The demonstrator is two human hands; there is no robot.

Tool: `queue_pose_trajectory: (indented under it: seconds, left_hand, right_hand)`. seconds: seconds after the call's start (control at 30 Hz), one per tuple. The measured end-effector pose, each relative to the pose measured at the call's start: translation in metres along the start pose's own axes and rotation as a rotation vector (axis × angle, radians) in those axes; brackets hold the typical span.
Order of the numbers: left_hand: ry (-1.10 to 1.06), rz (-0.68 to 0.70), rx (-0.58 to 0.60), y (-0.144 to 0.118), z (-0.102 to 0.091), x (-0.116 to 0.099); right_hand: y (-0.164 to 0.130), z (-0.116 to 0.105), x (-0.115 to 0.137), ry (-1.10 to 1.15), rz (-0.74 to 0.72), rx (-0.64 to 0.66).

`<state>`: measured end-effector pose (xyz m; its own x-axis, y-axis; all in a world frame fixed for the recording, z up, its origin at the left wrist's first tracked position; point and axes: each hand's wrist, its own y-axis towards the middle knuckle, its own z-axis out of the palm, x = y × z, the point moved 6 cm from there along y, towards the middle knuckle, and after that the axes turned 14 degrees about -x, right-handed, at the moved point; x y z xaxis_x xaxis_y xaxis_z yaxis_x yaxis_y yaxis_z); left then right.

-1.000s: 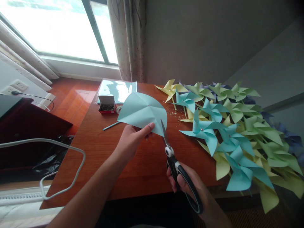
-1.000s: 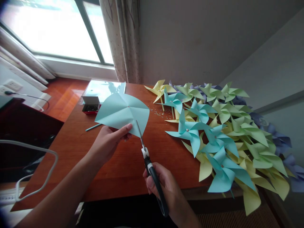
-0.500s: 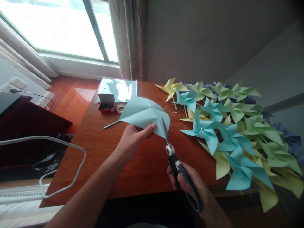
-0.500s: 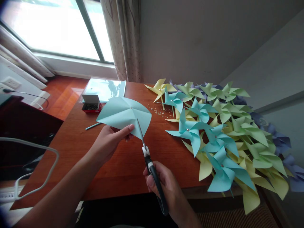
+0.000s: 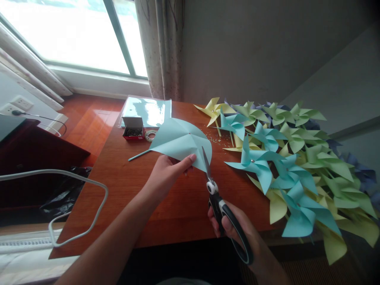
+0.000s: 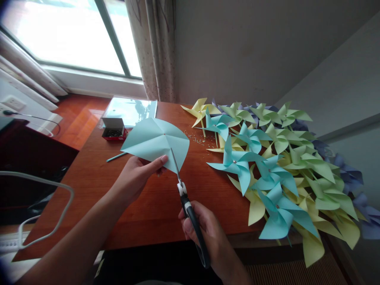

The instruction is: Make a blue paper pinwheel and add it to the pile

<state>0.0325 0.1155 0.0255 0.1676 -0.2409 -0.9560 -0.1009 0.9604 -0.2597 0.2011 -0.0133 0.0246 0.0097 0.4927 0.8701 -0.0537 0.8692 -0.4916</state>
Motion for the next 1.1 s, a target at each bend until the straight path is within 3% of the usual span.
queue_pose_trajectory:
  seconds: [1.1]
  left_hand:
    - [0.007, -0.017, 0.012, -0.0011, 0.0016, -0.0021]
  right_hand:
    - [0.0009, -0.0008, 0.0027, -0.02, -0.021, -0.015]
